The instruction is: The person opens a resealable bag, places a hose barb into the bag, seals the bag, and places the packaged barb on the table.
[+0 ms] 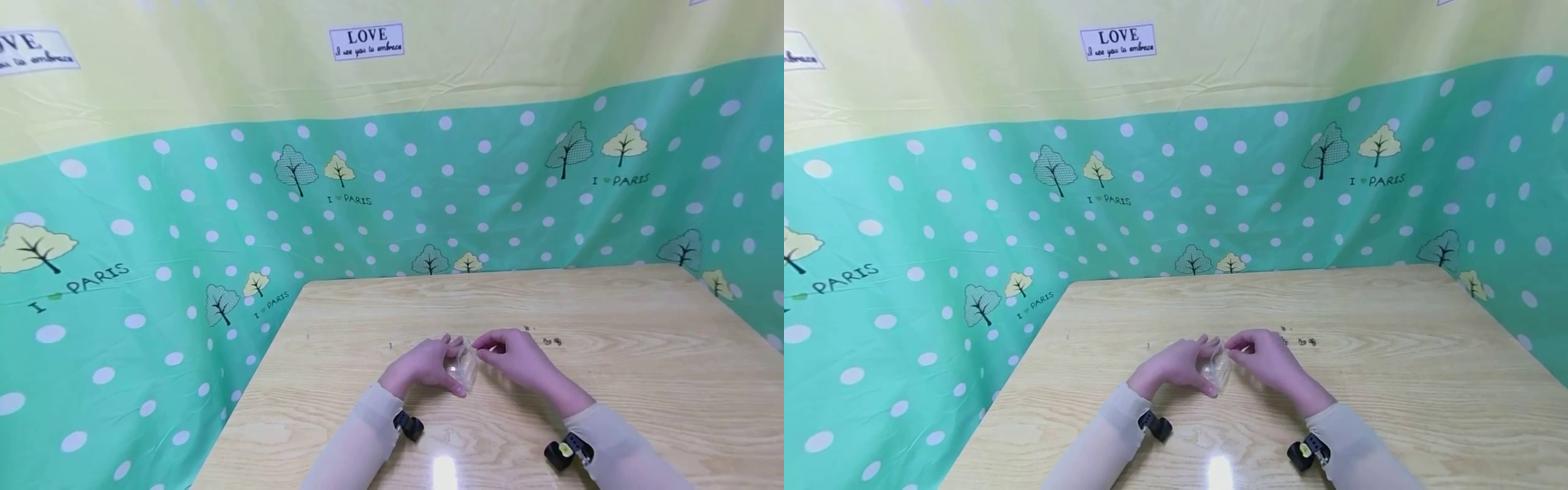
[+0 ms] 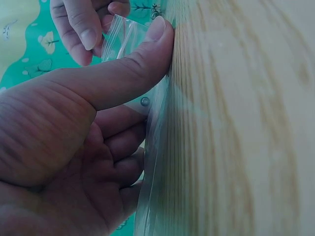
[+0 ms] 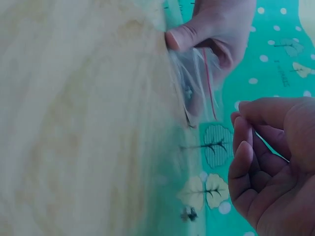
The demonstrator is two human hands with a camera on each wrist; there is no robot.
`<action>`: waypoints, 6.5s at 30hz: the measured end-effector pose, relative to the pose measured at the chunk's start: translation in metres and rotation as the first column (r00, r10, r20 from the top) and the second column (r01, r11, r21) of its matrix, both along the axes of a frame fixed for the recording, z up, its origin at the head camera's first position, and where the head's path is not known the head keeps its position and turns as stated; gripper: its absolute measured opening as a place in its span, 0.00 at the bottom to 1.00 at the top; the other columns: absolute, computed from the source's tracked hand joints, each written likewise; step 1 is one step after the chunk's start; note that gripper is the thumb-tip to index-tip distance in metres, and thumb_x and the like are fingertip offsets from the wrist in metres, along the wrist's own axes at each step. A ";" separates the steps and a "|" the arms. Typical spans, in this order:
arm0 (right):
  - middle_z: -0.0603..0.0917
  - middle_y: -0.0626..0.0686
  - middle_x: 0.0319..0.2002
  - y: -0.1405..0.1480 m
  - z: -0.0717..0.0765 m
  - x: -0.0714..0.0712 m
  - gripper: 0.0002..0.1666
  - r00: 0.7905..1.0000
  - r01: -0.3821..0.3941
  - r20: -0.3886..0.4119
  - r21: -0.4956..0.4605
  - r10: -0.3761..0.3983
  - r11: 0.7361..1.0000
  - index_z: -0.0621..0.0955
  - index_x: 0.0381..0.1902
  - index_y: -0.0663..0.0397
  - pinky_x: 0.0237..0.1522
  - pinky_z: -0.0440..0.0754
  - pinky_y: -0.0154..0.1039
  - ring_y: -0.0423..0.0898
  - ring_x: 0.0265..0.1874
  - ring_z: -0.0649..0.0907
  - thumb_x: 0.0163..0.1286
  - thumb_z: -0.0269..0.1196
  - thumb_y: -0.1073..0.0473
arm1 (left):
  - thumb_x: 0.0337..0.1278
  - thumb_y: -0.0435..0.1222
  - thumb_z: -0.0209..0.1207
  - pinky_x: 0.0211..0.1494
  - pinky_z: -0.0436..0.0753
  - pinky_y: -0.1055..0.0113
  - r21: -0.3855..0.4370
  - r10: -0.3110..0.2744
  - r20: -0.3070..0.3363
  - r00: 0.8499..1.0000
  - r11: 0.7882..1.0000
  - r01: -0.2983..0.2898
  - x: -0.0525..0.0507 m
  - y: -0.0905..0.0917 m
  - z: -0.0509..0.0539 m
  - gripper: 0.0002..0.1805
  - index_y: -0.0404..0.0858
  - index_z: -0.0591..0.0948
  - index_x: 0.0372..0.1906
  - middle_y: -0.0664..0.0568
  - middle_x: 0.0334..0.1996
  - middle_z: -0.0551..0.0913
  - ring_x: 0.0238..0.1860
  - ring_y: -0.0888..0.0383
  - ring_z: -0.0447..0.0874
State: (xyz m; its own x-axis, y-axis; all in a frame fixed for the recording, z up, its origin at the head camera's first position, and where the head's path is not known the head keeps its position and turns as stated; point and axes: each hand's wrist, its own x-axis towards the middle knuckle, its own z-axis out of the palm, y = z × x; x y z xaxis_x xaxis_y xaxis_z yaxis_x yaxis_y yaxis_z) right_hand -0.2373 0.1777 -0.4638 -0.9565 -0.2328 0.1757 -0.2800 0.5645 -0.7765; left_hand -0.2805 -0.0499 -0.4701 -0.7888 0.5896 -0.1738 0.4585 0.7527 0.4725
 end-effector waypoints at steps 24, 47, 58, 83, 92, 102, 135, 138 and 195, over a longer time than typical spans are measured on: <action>0.88 0.59 0.48 0.138 0.002 -0.018 0.23 0.977 0.109 0.171 0.106 -0.126 0.988 0.83 0.59 0.70 0.41 0.83 0.42 0.51 0.44 0.84 0.72 0.70 0.62 | 0.44 0.48 0.85 0.85 0.58 0.51 0.012 0.004 0.006 1.000 1.000 -0.004 0.000 -0.004 -0.001 0.54 0.44 0.73 0.79 0.57 0.82 0.64 0.84 0.48 0.55; 0.87 0.51 0.41 0.151 -0.012 -0.019 0.10 0.995 0.062 0.058 0.272 -0.080 0.960 0.89 0.48 0.59 0.44 0.79 0.47 0.47 0.40 0.80 0.70 0.72 0.63 | 0.45 0.50 0.84 0.84 0.59 0.52 -0.013 -0.014 -0.012 1.000 1.000 0.014 -0.002 0.000 -0.002 0.55 0.45 0.71 0.81 0.58 0.83 0.63 0.84 0.48 0.56; 0.87 0.50 0.41 0.153 -0.008 -0.020 0.09 0.995 0.036 0.080 0.291 -0.062 0.956 0.89 0.46 0.58 0.46 0.80 0.47 0.47 0.41 0.81 0.70 0.72 0.61 | 0.44 0.51 0.84 0.85 0.58 0.52 0.000 -0.004 -0.003 1.000 1.000 0.004 -0.005 -0.002 -0.003 0.56 0.46 0.71 0.80 0.60 0.83 0.62 0.84 0.50 0.54; 0.88 0.50 0.42 0.156 -0.007 -0.018 0.09 0.992 0.013 0.120 0.276 -0.048 0.961 0.90 0.44 0.55 0.46 0.80 0.47 0.47 0.41 0.81 0.71 0.73 0.57 | 0.46 0.49 0.84 0.85 0.58 0.52 -0.003 -0.023 -0.009 1.000 1.000 0.023 -0.003 0.000 0.004 0.55 0.43 0.71 0.80 0.57 0.83 0.63 0.84 0.49 0.55; 0.87 0.48 0.40 0.154 -0.013 -0.018 0.07 0.992 -0.002 0.120 0.309 -0.037 0.951 0.89 0.43 0.54 0.46 0.80 0.47 0.46 0.40 0.81 0.72 0.72 0.57 | 0.45 0.49 0.84 0.84 0.59 0.53 0.008 -0.017 -0.005 1.000 1.000 0.017 0.000 -0.002 0.001 0.55 0.42 0.72 0.80 0.56 0.82 0.64 0.84 0.48 0.56; 0.87 0.48 0.40 0.154 -0.012 -0.016 0.06 0.992 -0.037 0.128 0.293 -0.001 0.955 0.88 0.44 0.55 0.49 0.81 0.49 0.46 0.42 0.82 0.74 0.70 0.58 | 0.45 0.49 0.84 0.85 0.57 0.51 0.006 -0.010 0.011 1.000 1.000 0.009 0.000 -0.002 0.001 0.56 0.44 0.71 0.80 0.57 0.83 0.63 0.84 0.47 0.55; 0.86 0.47 0.38 0.087 0.002 -0.016 0.07 0.986 -0.151 0.095 0.120 0.140 0.981 0.88 0.44 0.55 0.38 0.81 0.35 0.43 0.36 0.81 0.74 0.71 0.58 | 0.45 0.48 0.85 0.85 0.58 0.55 0.017 -0.005 0.008 1.000 1.000 0.005 0.004 0.000 0.006 0.51 0.42 0.76 0.77 0.56 0.81 0.66 0.84 0.49 0.55; 0.86 0.46 0.37 0.073 0.001 -0.015 0.06 0.984 -0.168 0.081 0.108 0.159 0.980 0.88 0.44 0.55 0.39 0.82 0.34 0.42 0.37 0.81 0.74 0.71 0.58 | 0.45 0.48 0.85 0.85 0.58 0.56 0.018 -0.009 0.007 1.000 1.000 0.009 0.003 0.000 0.005 0.51 0.42 0.76 0.77 0.56 0.81 0.66 0.84 0.49 0.55; 0.91 0.46 0.39 -0.004 0.001 0.005 0.07 0.999 -0.005 0.034 0.022 0.005 1.000 0.92 0.45 0.55 0.45 0.87 0.41 0.42 0.40 0.87 0.72 0.73 0.61 | 0.45 0.51 0.84 0.84 0.60 0.56 -0.011 -0.014 -0.014 1.000 1.000 0.014 -0.002 -0.001 -0.001 0.54 0.45 0.72 0.79 0.58 0.82 0.65 0.83 0.49 0.57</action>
